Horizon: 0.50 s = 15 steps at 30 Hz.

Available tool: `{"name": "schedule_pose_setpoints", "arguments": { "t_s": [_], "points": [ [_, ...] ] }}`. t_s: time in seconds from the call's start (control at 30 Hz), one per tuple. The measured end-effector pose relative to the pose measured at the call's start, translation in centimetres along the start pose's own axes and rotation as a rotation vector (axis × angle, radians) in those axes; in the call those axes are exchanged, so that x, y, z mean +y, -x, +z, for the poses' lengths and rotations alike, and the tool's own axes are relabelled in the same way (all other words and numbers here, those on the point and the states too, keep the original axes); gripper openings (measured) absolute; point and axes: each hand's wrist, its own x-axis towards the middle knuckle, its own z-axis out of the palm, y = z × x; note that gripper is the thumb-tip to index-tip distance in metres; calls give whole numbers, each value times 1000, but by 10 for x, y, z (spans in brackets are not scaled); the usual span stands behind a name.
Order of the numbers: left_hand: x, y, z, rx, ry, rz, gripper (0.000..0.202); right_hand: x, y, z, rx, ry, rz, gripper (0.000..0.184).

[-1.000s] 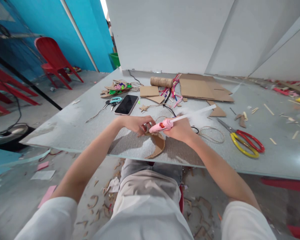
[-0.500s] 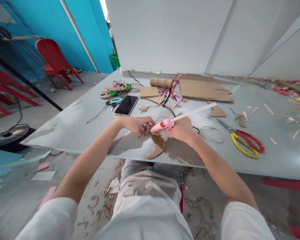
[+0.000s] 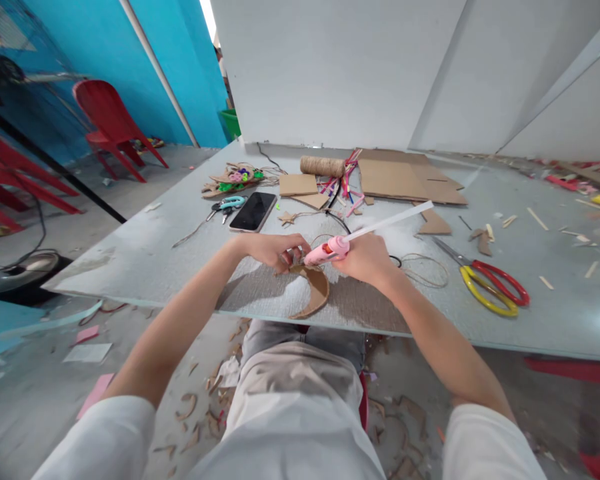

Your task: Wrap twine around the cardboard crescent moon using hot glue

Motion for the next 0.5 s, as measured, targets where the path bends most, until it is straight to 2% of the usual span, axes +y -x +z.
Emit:
{"name": "schedule_pose_setpoints", "arguments": {
  "t_s": [0.23, 0.5],
  "points": [
    [0, 0, 1, -3, 20, -1, 58, 4, 0, 1, -1, 57, 8, 17],
    [10, 3, -1, -24, 25, -42, 59, 5, 1, -3, -8, 118, 25, 21]
  ]
}}
